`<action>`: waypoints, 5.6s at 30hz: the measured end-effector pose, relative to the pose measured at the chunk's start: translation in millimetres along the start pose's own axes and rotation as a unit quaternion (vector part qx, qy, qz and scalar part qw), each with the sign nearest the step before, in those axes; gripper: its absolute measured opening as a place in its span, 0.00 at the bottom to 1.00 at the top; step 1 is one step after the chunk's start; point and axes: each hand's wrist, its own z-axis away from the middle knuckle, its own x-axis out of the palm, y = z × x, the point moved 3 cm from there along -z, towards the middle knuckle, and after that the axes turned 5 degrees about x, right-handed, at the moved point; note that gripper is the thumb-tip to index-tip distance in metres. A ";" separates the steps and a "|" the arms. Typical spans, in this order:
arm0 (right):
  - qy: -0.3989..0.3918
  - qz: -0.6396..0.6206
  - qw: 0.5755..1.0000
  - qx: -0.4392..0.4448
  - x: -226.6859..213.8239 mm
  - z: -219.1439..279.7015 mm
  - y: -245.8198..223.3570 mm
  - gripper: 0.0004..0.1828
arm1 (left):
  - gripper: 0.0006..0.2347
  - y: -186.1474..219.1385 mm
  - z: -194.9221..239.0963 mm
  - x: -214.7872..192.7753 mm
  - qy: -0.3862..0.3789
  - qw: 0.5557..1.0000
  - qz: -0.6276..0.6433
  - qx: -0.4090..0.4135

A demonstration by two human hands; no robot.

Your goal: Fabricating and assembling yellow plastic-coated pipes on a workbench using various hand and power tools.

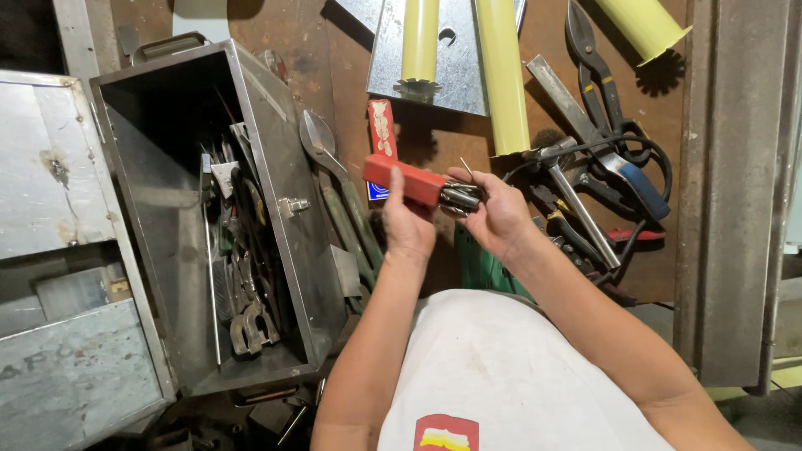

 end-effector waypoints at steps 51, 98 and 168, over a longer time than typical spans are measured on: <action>-0.102 0.112 0.988 0.008 2.9 41.0 -30.3 0.15 | 0.25 38.0 28.1 -11.7 0.028 0.996 -0.077 -0.036; -0.021 0.584 0.749 -0.313 69.6 29.7 4.5 0.08 | 0.19 34.2 4.1 -65.7 0.107 0.983 -0.010 -0.149; -0.003 0.592 0.730 -0.341 122.5 -39.7 -6.2 0.19 | 0.17 42.6 -114.7 -19.9 0.050 0.988 0.062 -0.130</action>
